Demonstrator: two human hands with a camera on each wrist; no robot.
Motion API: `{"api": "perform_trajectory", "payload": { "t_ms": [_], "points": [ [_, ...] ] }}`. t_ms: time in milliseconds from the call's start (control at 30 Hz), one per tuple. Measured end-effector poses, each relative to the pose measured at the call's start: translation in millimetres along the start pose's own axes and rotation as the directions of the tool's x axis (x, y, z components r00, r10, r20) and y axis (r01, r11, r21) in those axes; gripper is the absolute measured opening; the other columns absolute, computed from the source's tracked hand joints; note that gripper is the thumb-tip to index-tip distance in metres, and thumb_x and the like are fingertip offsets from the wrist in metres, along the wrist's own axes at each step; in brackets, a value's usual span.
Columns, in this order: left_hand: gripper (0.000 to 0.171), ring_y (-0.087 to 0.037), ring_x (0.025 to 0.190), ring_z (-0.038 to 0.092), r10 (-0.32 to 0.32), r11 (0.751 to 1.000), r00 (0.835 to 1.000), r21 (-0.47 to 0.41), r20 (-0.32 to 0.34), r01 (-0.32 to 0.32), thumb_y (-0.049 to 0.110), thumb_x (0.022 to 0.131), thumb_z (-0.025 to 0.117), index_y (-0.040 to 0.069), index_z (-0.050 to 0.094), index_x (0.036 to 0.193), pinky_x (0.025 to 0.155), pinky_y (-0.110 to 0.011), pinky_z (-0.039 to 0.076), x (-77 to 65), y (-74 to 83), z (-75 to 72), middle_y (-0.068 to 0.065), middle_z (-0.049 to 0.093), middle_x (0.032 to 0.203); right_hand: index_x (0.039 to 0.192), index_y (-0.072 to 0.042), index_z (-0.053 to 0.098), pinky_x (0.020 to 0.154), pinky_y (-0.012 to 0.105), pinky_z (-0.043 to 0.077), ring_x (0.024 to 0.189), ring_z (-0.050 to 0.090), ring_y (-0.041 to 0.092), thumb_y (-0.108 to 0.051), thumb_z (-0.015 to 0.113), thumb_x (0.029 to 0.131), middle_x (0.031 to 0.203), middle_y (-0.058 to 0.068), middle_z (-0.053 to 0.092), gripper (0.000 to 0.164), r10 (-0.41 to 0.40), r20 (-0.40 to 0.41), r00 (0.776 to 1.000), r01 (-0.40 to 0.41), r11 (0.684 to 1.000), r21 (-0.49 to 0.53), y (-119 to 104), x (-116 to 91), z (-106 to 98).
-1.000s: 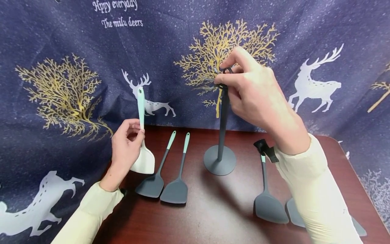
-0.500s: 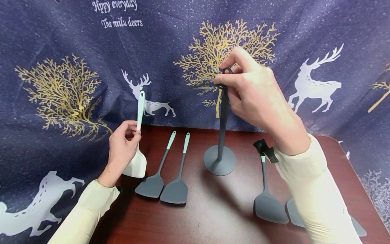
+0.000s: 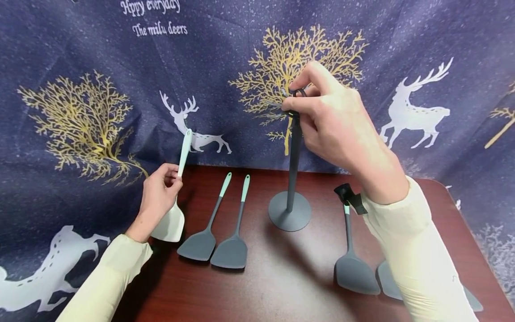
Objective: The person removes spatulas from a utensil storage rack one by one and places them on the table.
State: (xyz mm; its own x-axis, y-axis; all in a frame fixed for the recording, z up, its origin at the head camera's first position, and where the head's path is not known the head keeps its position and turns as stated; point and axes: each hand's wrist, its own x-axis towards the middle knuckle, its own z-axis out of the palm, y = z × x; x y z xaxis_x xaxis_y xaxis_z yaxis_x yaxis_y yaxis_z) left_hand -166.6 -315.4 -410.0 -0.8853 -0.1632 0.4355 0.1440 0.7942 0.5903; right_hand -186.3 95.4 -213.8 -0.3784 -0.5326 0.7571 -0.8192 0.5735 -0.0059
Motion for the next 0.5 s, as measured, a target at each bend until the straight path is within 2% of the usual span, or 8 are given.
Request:
{"api": "perform_trajectory", "payload": {
  "t_ms": [233,333,500],
  "points": [
    [0.027,-0.021,0.083,0.066,-0.059,0.998,0.99,0.046,0.126,0.054,-0.002,0.091,0.066,0.005,0.07,0.117,0.071,-0.015,0.042,0.3,-15.1,5.6,-0.013,0.075,0.1,0.104,-0.011,0.084,0.069,0.048,0.054,0.088,0.069,0.026,0.009,0.052,0.088,0.119,0.017,0.062,0.041,0.008,0.0,1.0,-0.008,1.0,0.002,0,0,0],
    [0.027,-0.023,0.085,0.069,-0.096,0.994,0.981,0.07,0.167,0.085,0.0,0.092,0.066,0.006,0.069,0.118,0.074,-0.021,0.045,-0.3,-22.1,9.1,-0.013,0.076,0.102,0.104,-0.012,0.084,0.07,0.048,0.055,0.089,0.069,0.026,0.008,0.052,0.088,0.12,0.018,0.061,0.041,0.009,0.004,1.0,-0.009,1.0,-0.002,0,0,0],
    [0.024,-0.025,0.088,0.069,-0.117,0.991,0.97,0.089,0.214,0.1,0.001,0.095,0.065,0.006,0.068,0.118,0.079,-0.035,0.049,-0.8,-30.8,15.3,-0.013,0.076,0.103,0.104,-0.013,0.084,0.069,0.048,0.055,0.09,0.07,0.026,0.008,0.051,0.088,0.12,0.018,0.061,0.042,0.012,0.003,1.0,-0.012,1.0,-0.004,-1,0,0]
  ]
}}
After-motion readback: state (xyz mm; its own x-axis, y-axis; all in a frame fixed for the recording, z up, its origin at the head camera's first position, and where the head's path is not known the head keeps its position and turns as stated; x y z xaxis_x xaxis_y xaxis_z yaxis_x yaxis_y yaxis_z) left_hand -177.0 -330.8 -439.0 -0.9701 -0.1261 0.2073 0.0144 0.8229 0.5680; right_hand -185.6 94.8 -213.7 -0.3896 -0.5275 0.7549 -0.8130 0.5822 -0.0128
